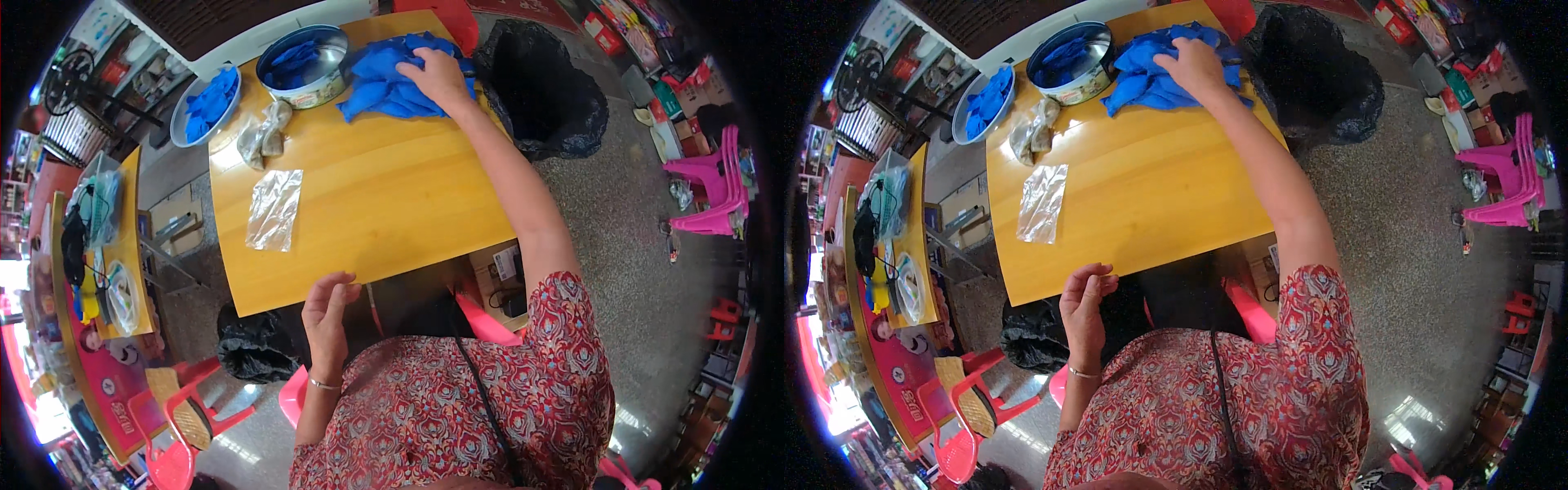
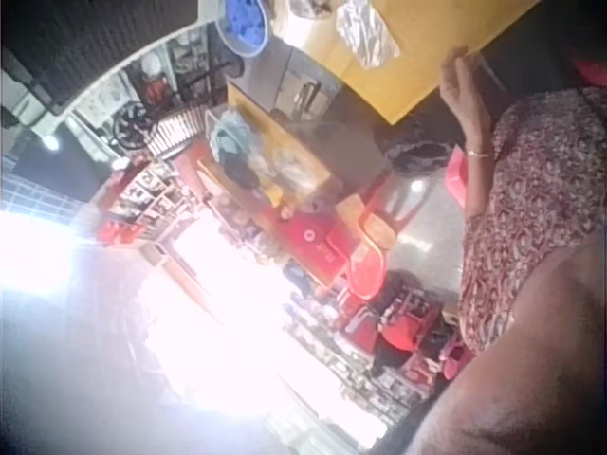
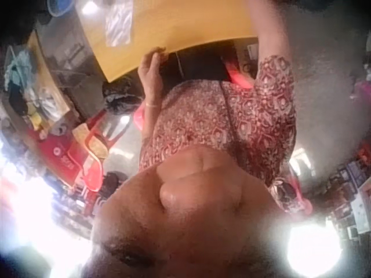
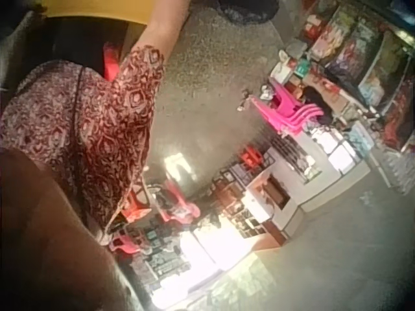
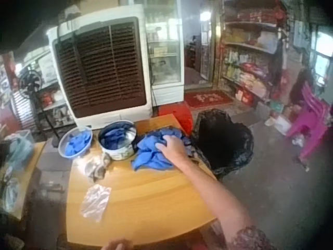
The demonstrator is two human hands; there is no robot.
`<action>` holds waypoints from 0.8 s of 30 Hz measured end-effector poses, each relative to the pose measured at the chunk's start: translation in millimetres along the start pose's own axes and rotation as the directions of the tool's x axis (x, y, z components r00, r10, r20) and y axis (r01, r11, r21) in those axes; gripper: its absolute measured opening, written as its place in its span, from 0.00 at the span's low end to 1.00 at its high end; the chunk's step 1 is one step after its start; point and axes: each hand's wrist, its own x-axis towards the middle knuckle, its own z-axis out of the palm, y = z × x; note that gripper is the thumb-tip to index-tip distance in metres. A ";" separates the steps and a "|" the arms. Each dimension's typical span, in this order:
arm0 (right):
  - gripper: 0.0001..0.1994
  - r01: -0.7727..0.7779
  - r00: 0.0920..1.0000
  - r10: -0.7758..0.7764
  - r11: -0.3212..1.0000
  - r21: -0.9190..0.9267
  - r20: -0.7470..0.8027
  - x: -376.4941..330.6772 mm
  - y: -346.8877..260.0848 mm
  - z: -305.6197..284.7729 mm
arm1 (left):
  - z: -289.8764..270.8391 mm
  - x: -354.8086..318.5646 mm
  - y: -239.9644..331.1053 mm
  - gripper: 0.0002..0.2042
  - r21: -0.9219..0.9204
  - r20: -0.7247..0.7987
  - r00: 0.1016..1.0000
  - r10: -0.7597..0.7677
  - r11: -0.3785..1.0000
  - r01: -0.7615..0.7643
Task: The person sits at a table and wraps small items in blue fabric. They pick up a small item, place it in the center of a blue cloth, and fold the cloth around it to create a neat bundle. The process is repeated for multiple items throughout the video.
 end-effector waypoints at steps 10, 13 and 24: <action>0.12 0.288 0.955 -0.265 0.933 0.217 -0.132 -51.2 -6.3 -37.8 | 7.2 14.5 2.7 0.09 0.019 -0.005 0.999 0.048 0.999 -0.048; 0.10 0.233 0.969 -0.246 0.921 0.312 0.003 -90.9 -23.9 -58.4 | 16.2 20.4 9.7 0.08 0.015 0.024 0.997 0.075 0.997 -0.075; 0.03 0.484 0.799 -0.594 0.727 0.487 0.093 -191.5 -65.5 -52.8 | 19.5 19.4 3.3 0.08 0.227 0.072 0.986 0.147 0.961 -0.160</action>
